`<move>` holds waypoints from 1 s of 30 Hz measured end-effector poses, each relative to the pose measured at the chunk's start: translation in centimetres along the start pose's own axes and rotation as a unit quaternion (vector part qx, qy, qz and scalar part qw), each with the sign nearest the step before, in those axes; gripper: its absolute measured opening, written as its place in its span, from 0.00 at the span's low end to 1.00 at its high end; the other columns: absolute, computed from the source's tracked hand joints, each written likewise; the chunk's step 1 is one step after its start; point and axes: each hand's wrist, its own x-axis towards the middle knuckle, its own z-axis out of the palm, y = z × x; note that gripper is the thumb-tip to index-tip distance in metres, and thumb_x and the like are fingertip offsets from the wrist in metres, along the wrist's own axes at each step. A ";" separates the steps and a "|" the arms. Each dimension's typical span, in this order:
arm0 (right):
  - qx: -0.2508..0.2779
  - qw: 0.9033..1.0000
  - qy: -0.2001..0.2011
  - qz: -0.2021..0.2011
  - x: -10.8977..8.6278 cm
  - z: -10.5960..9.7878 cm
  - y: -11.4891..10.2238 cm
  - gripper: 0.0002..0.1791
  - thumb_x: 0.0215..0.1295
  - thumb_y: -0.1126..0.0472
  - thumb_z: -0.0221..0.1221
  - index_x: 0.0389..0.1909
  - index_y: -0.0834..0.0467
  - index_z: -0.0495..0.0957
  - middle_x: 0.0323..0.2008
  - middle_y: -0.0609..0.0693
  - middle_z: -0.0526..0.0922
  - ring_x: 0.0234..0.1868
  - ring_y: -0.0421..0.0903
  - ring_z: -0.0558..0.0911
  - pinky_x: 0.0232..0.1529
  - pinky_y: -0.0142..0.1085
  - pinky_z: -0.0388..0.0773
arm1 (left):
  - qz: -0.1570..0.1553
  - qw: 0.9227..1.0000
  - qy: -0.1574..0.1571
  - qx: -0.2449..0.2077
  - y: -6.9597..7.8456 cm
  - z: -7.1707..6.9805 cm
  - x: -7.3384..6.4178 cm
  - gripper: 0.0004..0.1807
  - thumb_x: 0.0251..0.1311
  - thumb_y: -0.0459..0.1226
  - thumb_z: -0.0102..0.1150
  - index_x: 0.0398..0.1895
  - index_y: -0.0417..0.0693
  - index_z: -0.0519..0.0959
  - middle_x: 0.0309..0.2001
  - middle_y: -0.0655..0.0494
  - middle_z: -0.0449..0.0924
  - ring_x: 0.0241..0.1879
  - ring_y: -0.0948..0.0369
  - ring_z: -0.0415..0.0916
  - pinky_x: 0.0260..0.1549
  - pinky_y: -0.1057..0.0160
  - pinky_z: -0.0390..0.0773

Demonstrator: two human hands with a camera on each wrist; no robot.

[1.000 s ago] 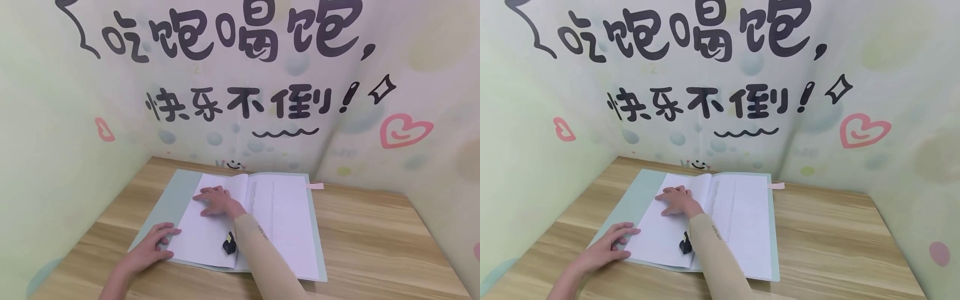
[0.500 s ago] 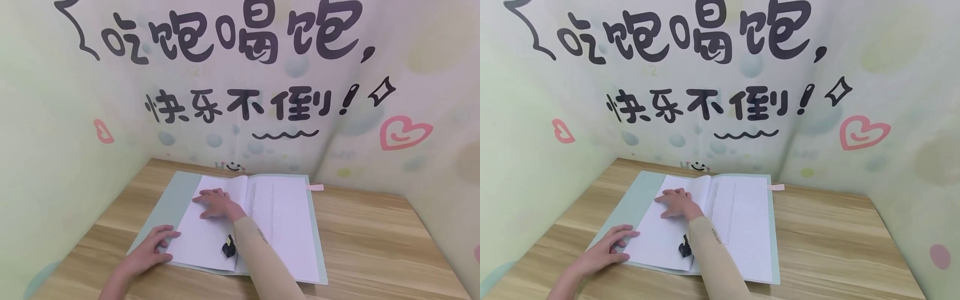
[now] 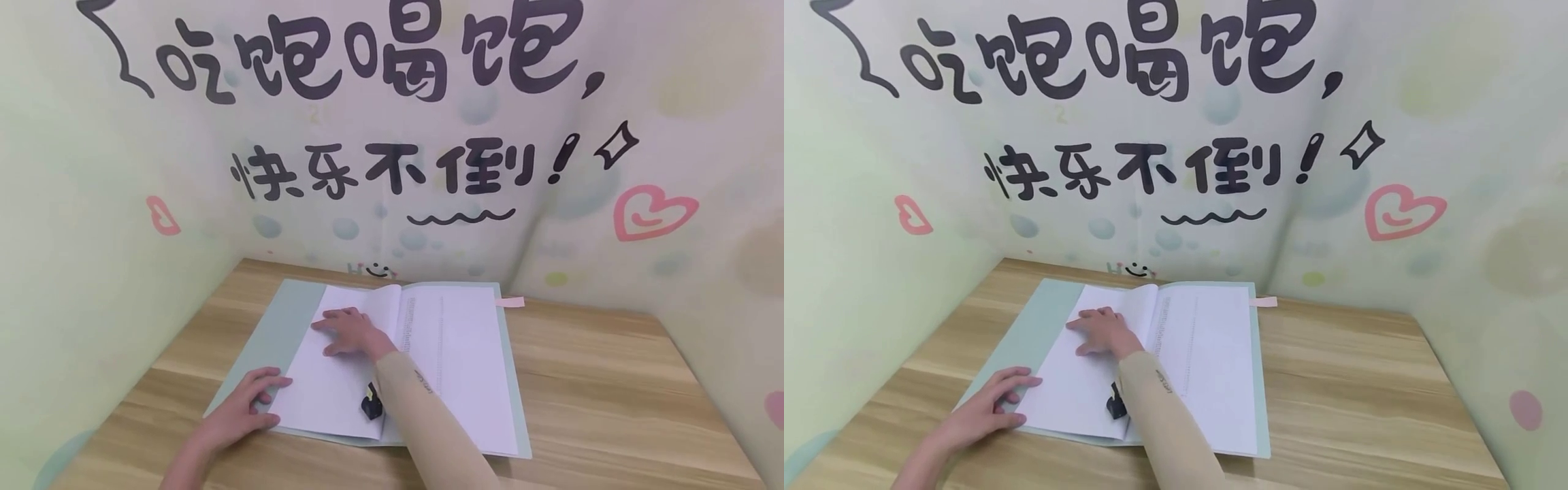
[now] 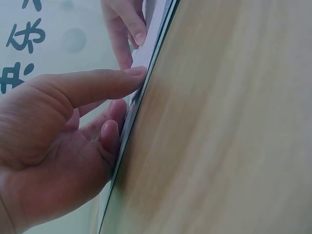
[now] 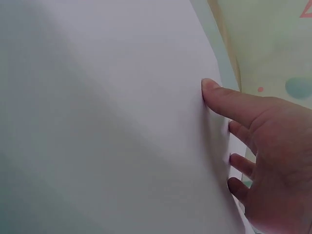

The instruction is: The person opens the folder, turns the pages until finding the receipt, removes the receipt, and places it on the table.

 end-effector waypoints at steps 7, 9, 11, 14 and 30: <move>0.060 0.997 0.051 -0.028 -0.5 -1.7 1.3 0.27 0.64 0.51 0.64 0.65 0.46 0.75 0.69 0.46 0.72 0.73 0.45 0.67 0.74 0.38 0.60 | -0.023 1.000 0.000 -0.004 0.3 0.0 0.1 0.29 0.51 0.35 0.71 0.58 0.42 0.76 0.66 0.36 0.62 0.42 0.70 0.68 0.35 0.70 0.72; 0.091 0.992 0.077 -0.043 -1.0 -2.5 1.9 0.26 0.65 0.52 0.64 0.64 0.49 0.75 0.67 0.46 0.75 0.72 0.45 0.69 0.74 0.37 0.61 | -0.031 0.999 0.000 -0.005 0.4 0.0 0.0 0.29 0.51 0.35 0.71 0.58 0.42 0.76 0.66 0.37 0.61 0.42 0.70 0.67 0.35 0.70 0.72; 0.108 0.987 0.107 -0.051 -1.7 -3.3 2.6 0.26 0.65 0.53 0.64 0.64 0.51 0.75 0.65 0.47 0.77 0.70 0.46 0.71 0.72 0.38 0.63 | -0.035 0.999 0.001 -0.006 0.5 0.0 -0.1 0.29 0.50 0.35 0.72 0.58 0.43 0.76 0.66 0.37 0.62 0.42 0.71 0.67 0.36 0.70 0.72; 0.138 0.980 0.141 -0.037 -3.3 -4.2 3.9 0.27 0.65 0.54 0.64 0.64 0.52 0.74 0.65 0.48 0.76 0.70 0.48 0.70 0.72 0.42 0.64 | -0.029 1.000 0.005 -0.002 0.5 0.1 -0.1 0.29 0.50 0.35 0.72 0.58 0.42 0.76 0.66 0.36 0.62 0.42 0.71 0.67 0.36 0.70 0.72; 0.238 0.931 0.251 0.114 -11.4 -3.6 13.8 0.28 0.65 0.53 0.64 0.66 0.51 0.72 0.64 0.50 0.75 0.64 0.53 0.74 0.64 0.51 0.71 | -0.045 0.999 0.010 -0.009 0.4 0.3 -0.1 0.30 0.50 0.37 0.72 0.59 0.47 0.77 0.67 0.40 0.61 0.42 0.73 0.66 0.36 0.71 0.70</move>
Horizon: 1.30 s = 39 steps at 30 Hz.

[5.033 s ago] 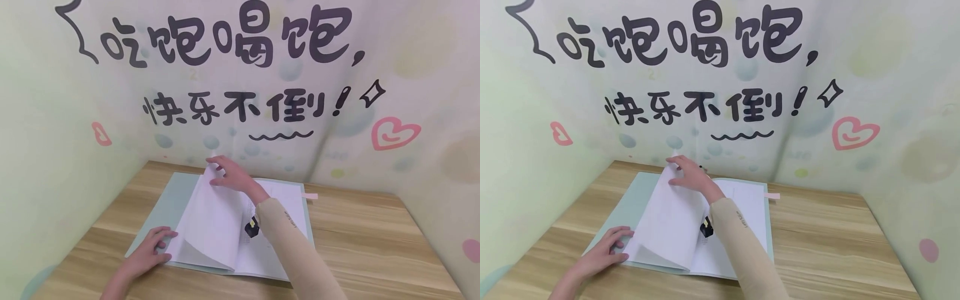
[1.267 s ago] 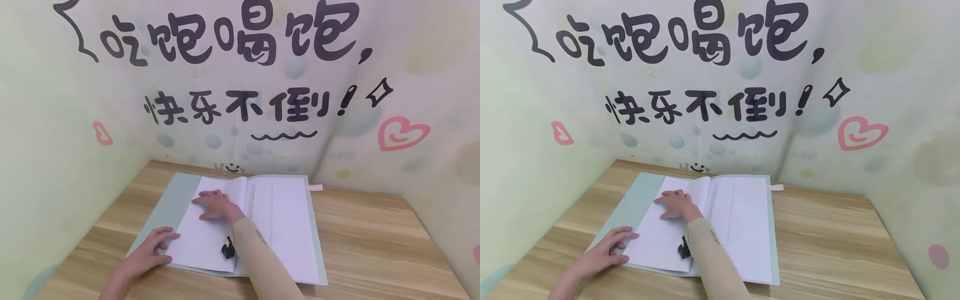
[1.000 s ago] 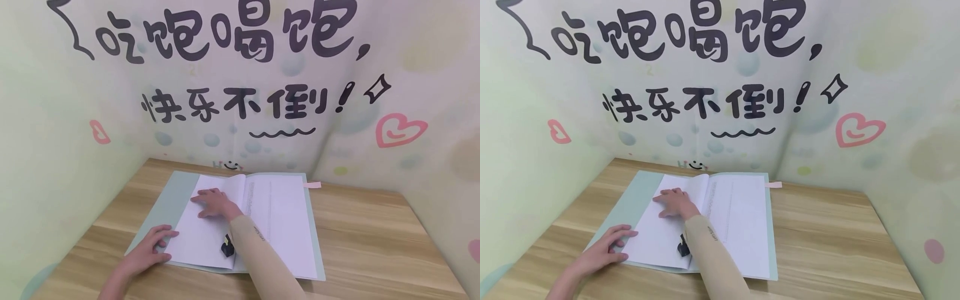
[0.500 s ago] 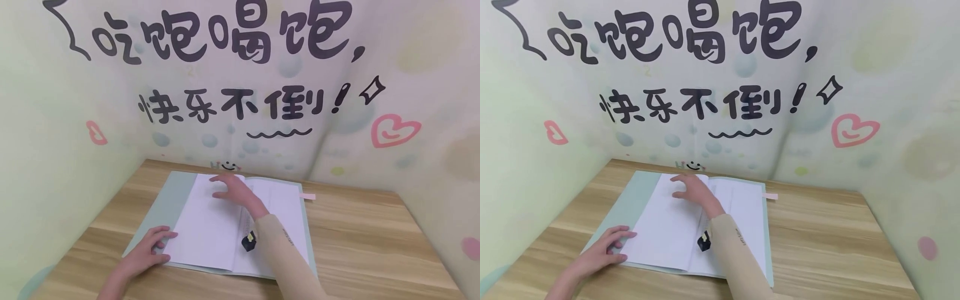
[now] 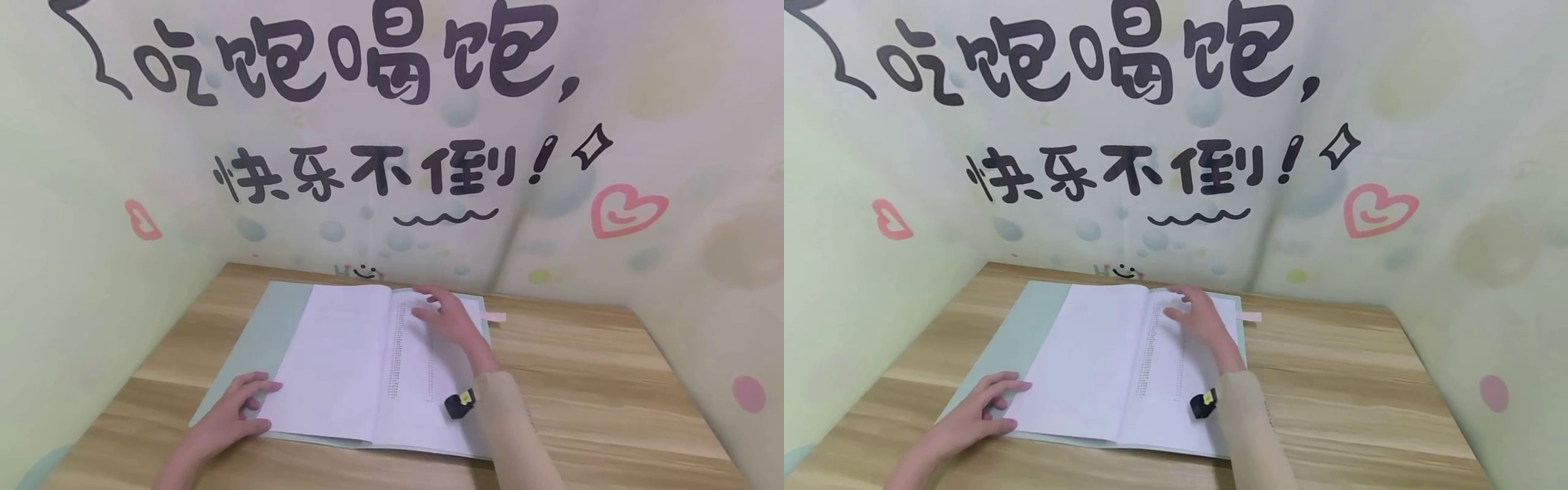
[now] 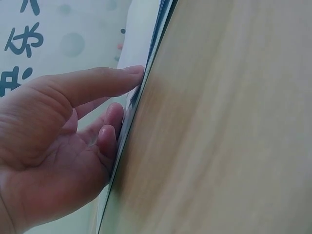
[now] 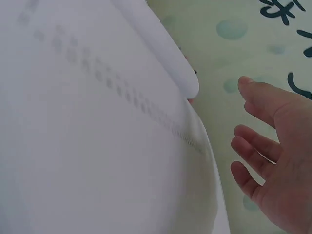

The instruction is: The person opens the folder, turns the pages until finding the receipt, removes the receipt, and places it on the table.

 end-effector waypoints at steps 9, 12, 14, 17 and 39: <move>0.018 0.989 0.117 0.084 -2.6 -2.4 4.5 0.35 0.63 0.58 0.65 0.69 0.57 0.64 0.68 0.67 0.59 0.63 0.65 0.68 0.61 0.57 0.69 | 0.002 1.000 0.002 0.017 0.3 0.1 0.0 0.29 0.49 0.36 0.72 0.58 0.45 0.77 0.66 0.38 0.62 0.41 0.72 0.67 0.35 0.71 0.70; 0.019 0.984 0.133 0.119 -3.6 -2.4 6.1 0.38 0.62 0.57 0.66 0.71 0.59 0.61 0.67 0.68 0.59 0.64 0.65 0.66 0.63 0.58 0.66 | 0.012 1.000 0.004 0.023 0.2 0.2 -0.1 0.29 0.49 0.36 0.72 0.57 0.43 0.77 0.65 0.36 0.62 0.41 0.72 0.67 0.34 0.70 0.70; 0.012 0.982 0.124 0.144 -4.4 -2.2 6.9 0.40 0.62 0.54 0.66 0.72 0.57 0.60 0.68 0.67 0.58 0.66 0.64 0.63 0.64 0.59 0.65 | 0.008 1.000 0.006 0.023 0.2 0.2 -0.1 0.29 0.49 0.36 0.72 0.57 0.44 0.77 0.65 0.37 0.62 0.41 0.72 0.67 0.35 0.71 0.70; -0.002 0.981 0.098 0.166 -5.3 -2.1 7.7 0.44 0.61 0.50 0.66 0.74 0.56 0.57 0.70 0.67 0.56 0.68 0.65 0.60 0.65 0.62 0.63 | 0.005 1.000 0.009 0.021 0.1 0.1 0.0 0.29 0.49 0.37 0.72 0.57 0.45 0.77 0.65 0.39 0.62 0.41 0.73 0.67 0.35 0.71 0.70; -0.012 0.981 0.061 0.183 -6.1 -2.6 8.6 0.45 0.57 0.48 0.69 0.71 0.59 0.62 0.70 0.67 0.54 0.69 0.64 0.57 0.69 0.62 0.61 | 0.011 1.000 0.013 0.017 0.3 0.2 0.1 0.29 0.50 0.37 0.72 0.57 0.45 0.77 0.65 0.40 0.63 0.40 0.74 0.65 0.34 0.71 0.69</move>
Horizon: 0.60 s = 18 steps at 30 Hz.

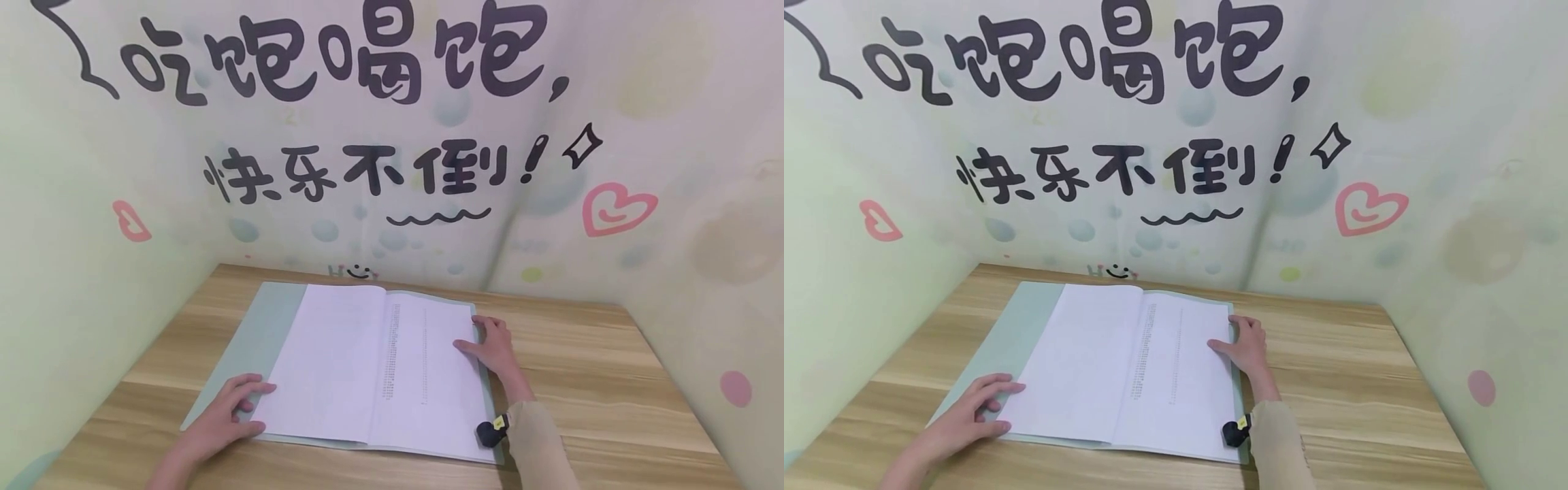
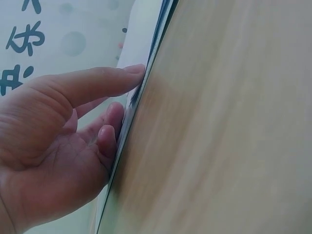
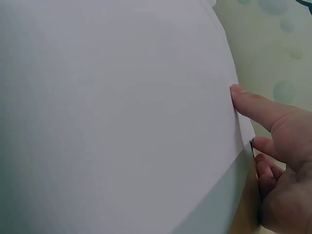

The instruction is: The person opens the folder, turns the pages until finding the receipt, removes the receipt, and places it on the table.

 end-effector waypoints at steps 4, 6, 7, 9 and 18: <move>0.006 1.000 -0.002 0.002 -0.1 0.0 -0.1 0.45 0.57 0.48 0.70 0.71 0.59 0.62 0.71 0.67 0.54 0.69 0.64 0.57 0.69 0.62 0.61 | -0.008 1.000 -0.004 -0.001 -0.1 0.0 0.0 0.29 0.49 0.38 0.73 0.58 0.47 0.77 0.65 0.40 0.63 0.40 0.74 0.66 0.35 0.71 0.69; 0.008 1.000 -0.004 0.006 -0.1 -0.1 -0.1 0.45 0.57 0.49 0.70 0.72 0.59 0.61 0.71 0.67 0.54 0.70 0.64 0.58 0.69 0.61 0.61 | -0.008 1.000 -0.007 -0.003 -0.2 0.1 0.1 0.29 0.49 0.38 0.72 0.58 0.47 0.77 0.66 0.40 0.62 0.40 0.74 0.66 0.35 0.71 0.69; 0.010 1.000 -0.005 0.008 -0.1 -0.1 -0.1 0.45 0.57 0.49 0.70 0.72 0.58 0.61 0.71 0.66 0.54 0.70 0.64 0.58 0.69 0.61 0.61 | -0.007 1.000 -0.009 -0.005 -0.2 0.1 0.1 0.29 0.50 0.38 0.72 0.58 0.47 0.77 0.66 0.40 0.62 0.40 0.74 0.66 0.34 0.71 0.69; 0.021 1.000 -0.007 0.010 -0.1 -0.3 -0.1 0.45 0.58 0.50 0.69 0.73 0.57 0.60 0.71 0.66 0.54 0.70 0.64 0.59 0.69 0.61 0.62 | -0.004 1.000 -0.010 -0.008 -0.2 0.1 0.2 0.29 0.50 0.37 0.72 0.58 0.46 0.77 0.65 0.40 0.62 0.40 0.74 0.66 0.34 0.71 0.69; 0.053 0.998 -0.026 -0.031 -0.5 -1.0 -0.5 0.41 0.63 0.57 0.66 0.74 0.56 0.58 0.67 0.65 0.62 0.68 0.62 0.66 0.66 0.58 0.67 | 0.003 1.000 -0.009 0.001 -0.3 0.0 0.1 0.28 0.50 0.37 0.72 0.58 0.46 0.77 0.65 0.41 0.63 0.40 0.74 0.65 0.33 0.71 0.69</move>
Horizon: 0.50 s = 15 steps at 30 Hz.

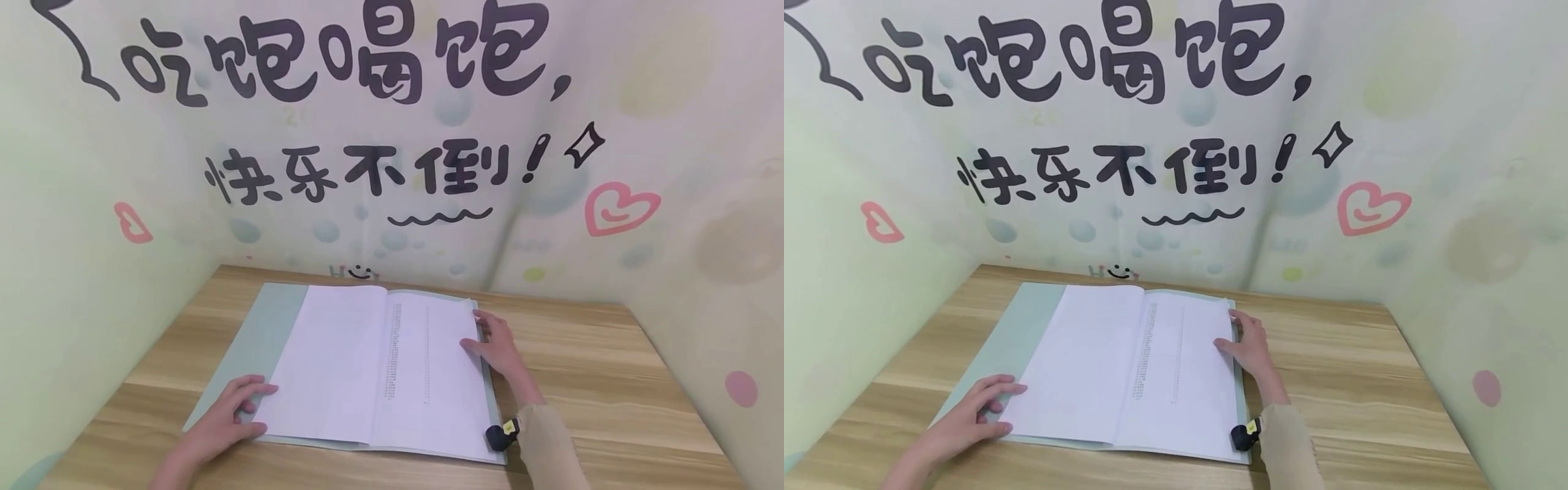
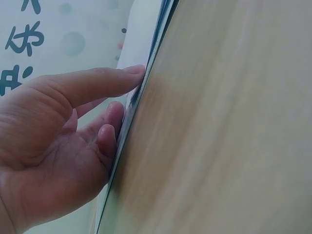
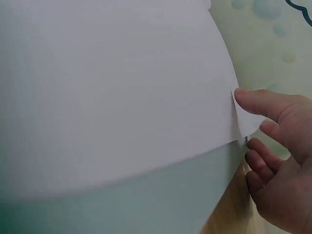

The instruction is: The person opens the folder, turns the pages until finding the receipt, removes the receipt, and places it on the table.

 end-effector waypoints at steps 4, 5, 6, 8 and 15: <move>-0.015 0.999 0.007 -0.028 0.0 -0.2 0.1 0.38 0.64 0.59 0.64 0.73 0.58 0.60 0.61 0.64 0.72 0.61 0.59 0.72 0.64 0.55 0.70 | 0.006 1.000 0.002 -0.001 -0.1 0.1 0.0 0.28 0.51 0.37 0.72 0.58 0.46 0.77 0.65 0.41 0.63 0.40 0.74 0.65 0.33 0.71 0.68; -0.018 0.999 0.010 -0.031 0.0 -0.2 0.1 0.37 0.65 0.60 0.63 0.72 0.58 0.60 0.61 0.64 0.74 0.61 0.59 0.73 0.64 0.55 0.71 | 0.006 1.000 0.002 -0.002 -0.1 0.1 0.0 0.28 0.51 0.37 0.71 0.58 0.46 0.77 0.65 0.41 0.63 0.40 0.74 0.65 0.33 0.71 0.68; -0.019 0.999 0.013 -0.033 0.1 -0.2 0.2 0.36 0.65 0.60 0.63 0.72 0.57 0.61 0.60 0.64 0.75 0.60 0.59 0.74 0.63 0.54 0.71 | 0.006 1.000 0.002 -0.003 0.0 0.1 0.0 0.28 0.51 0.36 0.71 0.58 0.46 0.77 0.65 0.41 0.63 0.40 0.74 0.65 0.33 0.71 0.68; -0.014 0.999 0.020 -0.039 0.2 -0.3 0.3 0.35 0.65 0.62 0.63 0.71 0.57 0.62 0.58 0.63 0.76 0.58 0.58 0.76 0.62 0.53 0.74 | 0.004 1.000 0.002 -0.004 0.0 0.0 0.0 0.28 0.51 0.36 0.71 0.58 0.46 0.77 0.65 0.41 0.63 0.40 0.74 0.66 0.33 0.71 0.68; 0.011 0.998 0.028 -0.062 0.3 -0.7 0.8 0.32 0.65 0.65 0.62 0.70 0.57 0.64 0.53 0.63 0.78 0.49 0.57 0.81 0.49 0.45 0.82 | 0.000 1.000 0.000 0.000 0.2 0.0 0.0 0.28 0.51 0.37 0.71 0.58 0.46 0.77 0.65 0.41 0.63 0.40 0.74 0.66 0.34 0.71 0.69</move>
